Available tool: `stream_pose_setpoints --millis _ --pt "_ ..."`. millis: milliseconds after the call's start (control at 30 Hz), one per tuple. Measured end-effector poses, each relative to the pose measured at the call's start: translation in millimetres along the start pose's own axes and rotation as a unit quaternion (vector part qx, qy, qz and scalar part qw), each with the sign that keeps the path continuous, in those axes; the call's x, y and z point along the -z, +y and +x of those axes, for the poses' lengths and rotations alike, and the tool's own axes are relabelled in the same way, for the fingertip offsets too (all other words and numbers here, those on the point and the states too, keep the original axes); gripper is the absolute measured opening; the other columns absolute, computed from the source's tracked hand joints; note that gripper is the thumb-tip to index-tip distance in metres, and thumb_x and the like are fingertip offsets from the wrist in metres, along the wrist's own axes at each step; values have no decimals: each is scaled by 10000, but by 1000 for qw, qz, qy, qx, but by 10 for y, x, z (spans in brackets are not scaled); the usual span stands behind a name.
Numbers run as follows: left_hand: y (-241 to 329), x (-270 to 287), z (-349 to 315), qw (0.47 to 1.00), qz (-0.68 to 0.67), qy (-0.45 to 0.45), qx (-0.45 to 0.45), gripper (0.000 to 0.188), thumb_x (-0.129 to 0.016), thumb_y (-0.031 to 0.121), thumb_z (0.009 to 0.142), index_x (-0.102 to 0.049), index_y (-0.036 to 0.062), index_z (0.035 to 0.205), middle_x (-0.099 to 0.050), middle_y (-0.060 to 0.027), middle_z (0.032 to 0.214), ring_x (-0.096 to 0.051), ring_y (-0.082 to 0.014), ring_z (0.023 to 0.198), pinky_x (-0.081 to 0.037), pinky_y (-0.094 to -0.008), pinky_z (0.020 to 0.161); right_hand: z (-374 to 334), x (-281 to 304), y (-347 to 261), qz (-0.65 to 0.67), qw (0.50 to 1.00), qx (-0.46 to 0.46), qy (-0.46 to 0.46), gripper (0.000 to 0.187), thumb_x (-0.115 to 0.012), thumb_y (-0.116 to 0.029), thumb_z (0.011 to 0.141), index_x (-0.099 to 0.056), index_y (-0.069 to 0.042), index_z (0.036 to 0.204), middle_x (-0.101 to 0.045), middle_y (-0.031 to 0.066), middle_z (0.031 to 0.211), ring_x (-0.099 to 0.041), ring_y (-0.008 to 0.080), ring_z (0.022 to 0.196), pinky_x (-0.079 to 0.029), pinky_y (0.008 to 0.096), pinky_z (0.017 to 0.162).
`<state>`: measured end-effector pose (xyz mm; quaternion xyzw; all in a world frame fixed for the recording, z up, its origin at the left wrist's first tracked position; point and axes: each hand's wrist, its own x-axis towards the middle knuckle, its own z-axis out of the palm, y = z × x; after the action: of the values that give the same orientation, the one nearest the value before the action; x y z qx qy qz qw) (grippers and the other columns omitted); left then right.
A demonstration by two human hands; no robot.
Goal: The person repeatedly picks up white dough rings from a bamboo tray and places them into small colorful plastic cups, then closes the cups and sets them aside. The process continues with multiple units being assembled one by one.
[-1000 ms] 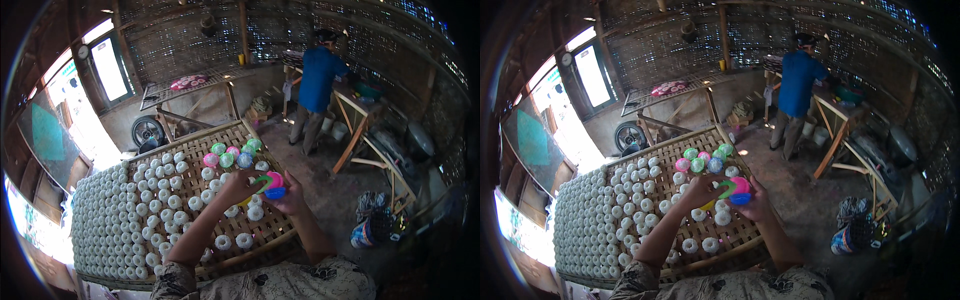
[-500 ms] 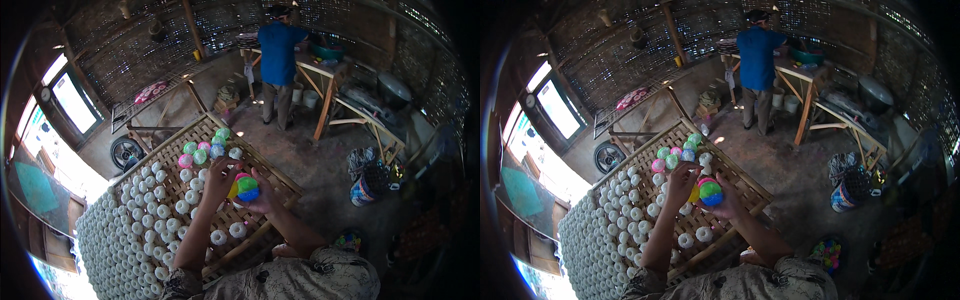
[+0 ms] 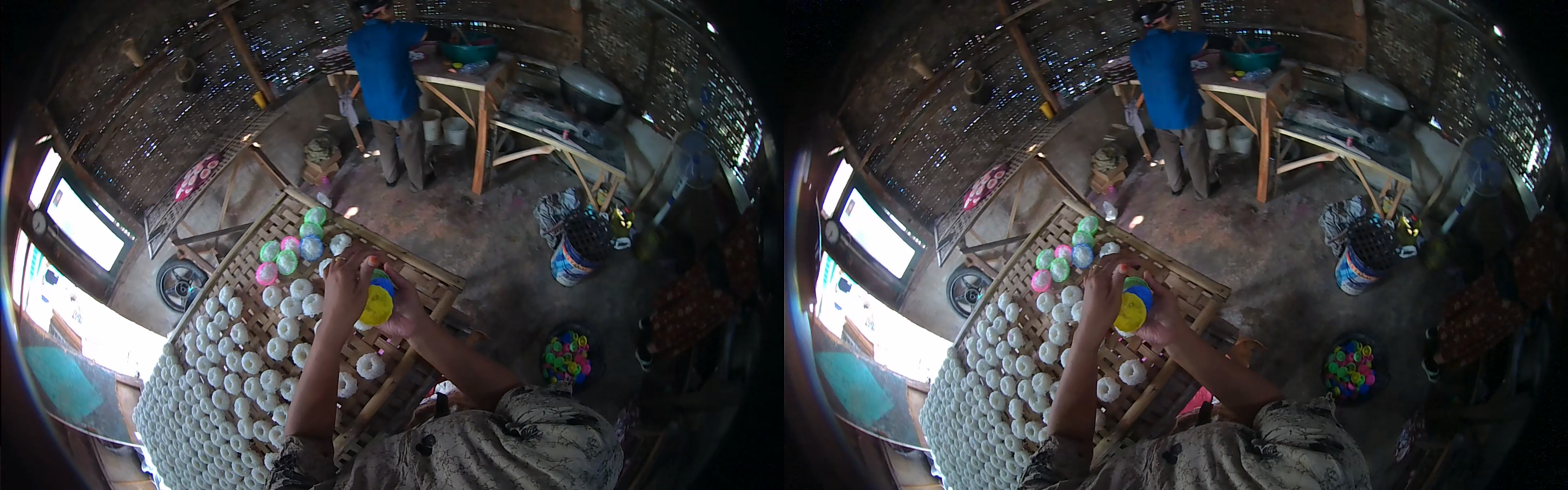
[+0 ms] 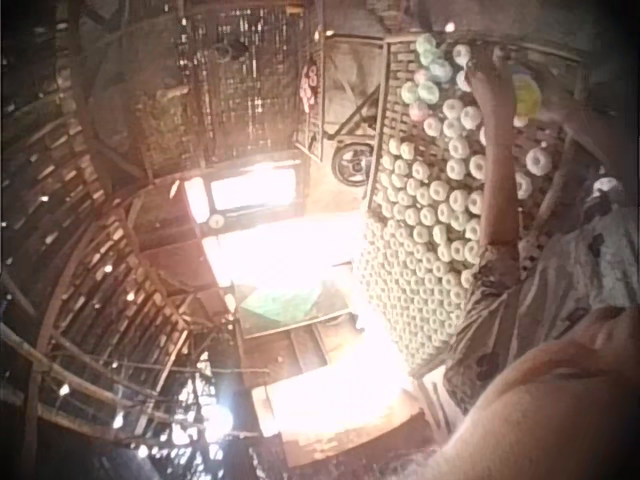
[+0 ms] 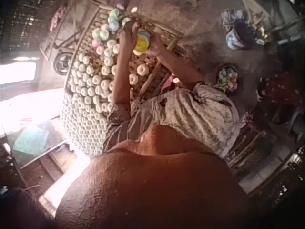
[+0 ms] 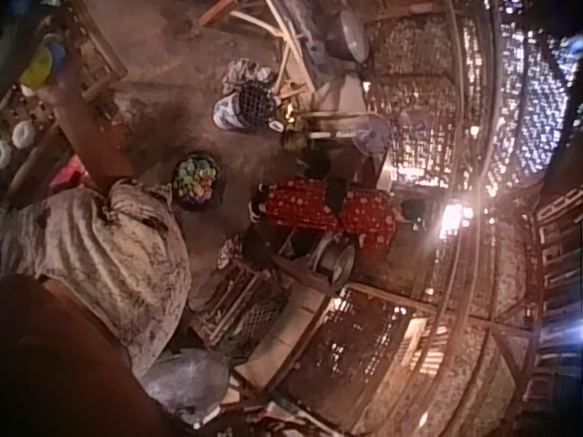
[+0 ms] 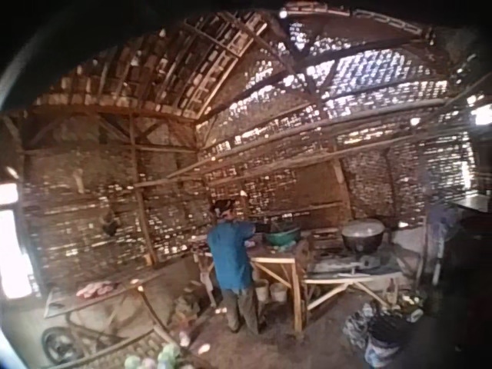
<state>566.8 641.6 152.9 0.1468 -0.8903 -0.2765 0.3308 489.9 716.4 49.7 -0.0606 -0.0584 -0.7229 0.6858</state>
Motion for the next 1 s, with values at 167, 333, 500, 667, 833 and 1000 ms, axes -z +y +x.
stream_pose_setpoints --millis 167,333,500,667,833,1000 --pt "73 -182 -20 998 37 5 -42 207 -526 159 920 -654 32 1021 -642 -152 1050 -606 -324 988 -450 -415 880 29 53 37 65 996 56 -37 496 -456 -515 935 -569 -90 1166 -642 104 1096 -645 260 985 -513 422 884" --pt "204 -108 148 982 -146 109 -49 286 -458 233 989 -638 22 1056 -612 -138 1112 -567 -280 1083 -412 -405 977 -95 66 -122 181 982 31 48 523 -523 -502 902 -572 -18 1094 -625 163 995 -639 289 900 -537 427 829" --pt "-32 98 123 974 -198 88 61 564 -265 434 1026 -570 -6 1203 -605 -147 1180 -552 -240 1117 -367 -383 1030 -455 -249 -459 293 955 44 5 533 -725 -398 789 -511 17 1045 -536 158 1010 -578 255 933 -573 373 771" --pt "-513 688 -305 971 -188 75 128 556 -289 445 1006 -540 2 1229 -571 -122 1226 -534 -228 1137 -374 -379 1021 -1364 -186 -1053 164 968 188 24 486 -694 -439 802 -558 -15 999 -563 152 946 -582 257 863 -553 361 731" --pt "-635 1431 -617 964 -39 141 220 614 -299 525 988 -527 28 1266 -548 -120 1269 -509 -241 1183 -356 -371 1039 -2955 467 -1494 68 870 466 149 492 -572 -500 845 -565 -30 992 -574 140 895 -560 267 835 -492 386 714" --pt "-631 1787 -781 941 -18 208 267 589 -303 512 996 -528 43 1273 -540 -97 1292 -499 -254 1193 -320 -384 1065 -4586 1247 -1767 44 693 646 317 633 -421 -560 909 -522 -14 1212 -606 153 1151 -574 338 1079 -445 463 975"
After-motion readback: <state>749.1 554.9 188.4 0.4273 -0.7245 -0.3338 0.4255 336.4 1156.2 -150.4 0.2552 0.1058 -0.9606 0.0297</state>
